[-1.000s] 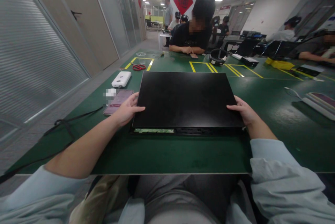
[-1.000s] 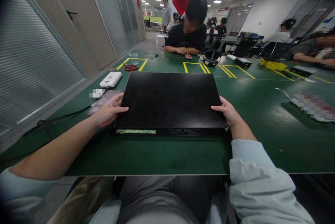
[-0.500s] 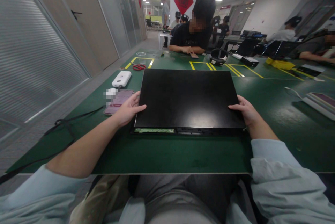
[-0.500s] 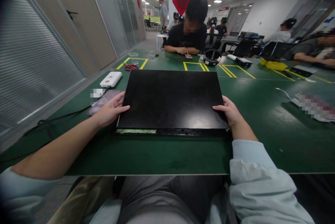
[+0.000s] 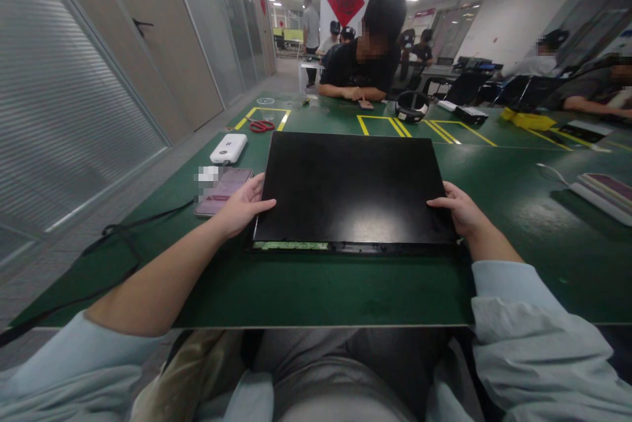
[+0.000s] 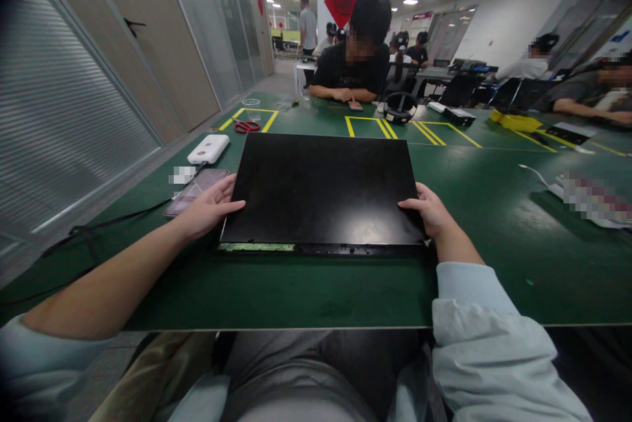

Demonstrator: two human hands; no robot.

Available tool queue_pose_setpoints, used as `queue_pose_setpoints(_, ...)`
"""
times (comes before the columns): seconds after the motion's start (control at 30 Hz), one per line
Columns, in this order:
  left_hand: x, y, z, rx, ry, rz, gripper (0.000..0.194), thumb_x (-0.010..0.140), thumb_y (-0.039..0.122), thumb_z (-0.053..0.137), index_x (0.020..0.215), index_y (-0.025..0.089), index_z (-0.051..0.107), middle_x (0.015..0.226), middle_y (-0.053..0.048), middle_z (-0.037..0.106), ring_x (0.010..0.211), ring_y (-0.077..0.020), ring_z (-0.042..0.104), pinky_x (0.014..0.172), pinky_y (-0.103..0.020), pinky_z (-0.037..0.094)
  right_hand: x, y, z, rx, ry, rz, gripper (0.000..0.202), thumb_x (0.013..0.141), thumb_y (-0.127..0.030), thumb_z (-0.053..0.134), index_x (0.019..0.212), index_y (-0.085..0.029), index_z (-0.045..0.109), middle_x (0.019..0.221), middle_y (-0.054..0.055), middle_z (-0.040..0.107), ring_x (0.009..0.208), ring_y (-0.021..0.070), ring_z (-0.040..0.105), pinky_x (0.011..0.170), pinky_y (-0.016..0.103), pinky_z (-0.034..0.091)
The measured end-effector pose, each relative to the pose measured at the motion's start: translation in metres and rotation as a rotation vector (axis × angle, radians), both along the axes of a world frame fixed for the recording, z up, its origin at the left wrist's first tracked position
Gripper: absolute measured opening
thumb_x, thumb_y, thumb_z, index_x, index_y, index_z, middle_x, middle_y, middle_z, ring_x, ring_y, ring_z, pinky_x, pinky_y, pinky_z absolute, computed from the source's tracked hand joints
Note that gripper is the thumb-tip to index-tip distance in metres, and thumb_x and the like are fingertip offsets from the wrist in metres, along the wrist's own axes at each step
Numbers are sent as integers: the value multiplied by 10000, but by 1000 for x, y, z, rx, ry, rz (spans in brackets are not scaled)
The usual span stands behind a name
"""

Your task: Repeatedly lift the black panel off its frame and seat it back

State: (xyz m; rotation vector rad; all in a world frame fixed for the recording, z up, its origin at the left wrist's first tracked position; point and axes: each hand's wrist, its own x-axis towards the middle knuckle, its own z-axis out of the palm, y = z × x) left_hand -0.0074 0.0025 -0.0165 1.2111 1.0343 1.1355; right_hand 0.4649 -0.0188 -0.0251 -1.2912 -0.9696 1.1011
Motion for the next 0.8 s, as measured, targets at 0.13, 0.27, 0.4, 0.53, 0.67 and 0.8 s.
queue_pose_setpoints(0.13, 1, 0, 0, 16, -3, -6, 683, 632, 58, 818, 1264, 235, 631, 1360, -91, 681, 1390, -311, 532, 1172, -417, 434, 4, 2, -2, -14, 2, 11, 481, 450, -121, 872, 868, -235, 663, 793, -12, 742, 666, 194, 682, 637, 327, 559)
queue_pose_setpoints(0.27, 1, 0, 0, 16, -12, -12, 653, 629, 59, 824, 1229, 236, 634, 1377, -90, 671, 1393, -310, 531, 1179, -417, 426, 7, 4, -3, -27, 16, 9, 430, 481, -149, 871, 859, -241, 688, 782, -19, 746, 635, 180, 676, 590, 308, 561)
queue_pose_setpoints(0.4, 0, 1, 0, 13, -6, -8, 638, 631, 57, 823, 1216, 232, 637, 1360, -94, 682, 1374, -313, 550, 1169, -424, 439, 4, 2, -1, -34, 33, 1, 424, 479, -158, 877, 860, -245, 711, 797, -16, 758, 677, 197, 703, 600, 312, 575)
queue_pose_setpoints(0.53, -1, 3, -2, 16, 1, -6, 649, 626, 69, 834, 1224, 222, 632, 1347, -98, 689, 1350, -313, 573, 1160, -423, 451, -1, -1, 2, -11, 18, 9, 465, 494, -177, 878, 930, -249, 733, 880, 7, 782, 776, 238, 739, 678, 350, 601)
queue_pose_setpoints(0.67, -3, 6, -6, 34, 17, -18, 689, 621, 98, 838, 1262, 211, 610, 1333, -98, 698, 1333, -314, 587, 1161, -442, 447, -4, -2, 3, -7, 11, 19, 517, 509, -191, 882, 1000, -259, 734, 959, 15, 790, 923, 261, 747, 824, 378, 599)
queue_pose_setpoints(0.8, -3, 6, -7, 56, 56, -22, 702, 635, 127, 829, 1292, 209, 594, 1349, -96, 693, 1330, -319, 589, 1167, -478, 439, -7, -3, 2, -25, -11, -3, 514, 505, -203, 881, 989, -278, 727, 986, 12, 791, 1005, 284, 735, 897, 415, 584)
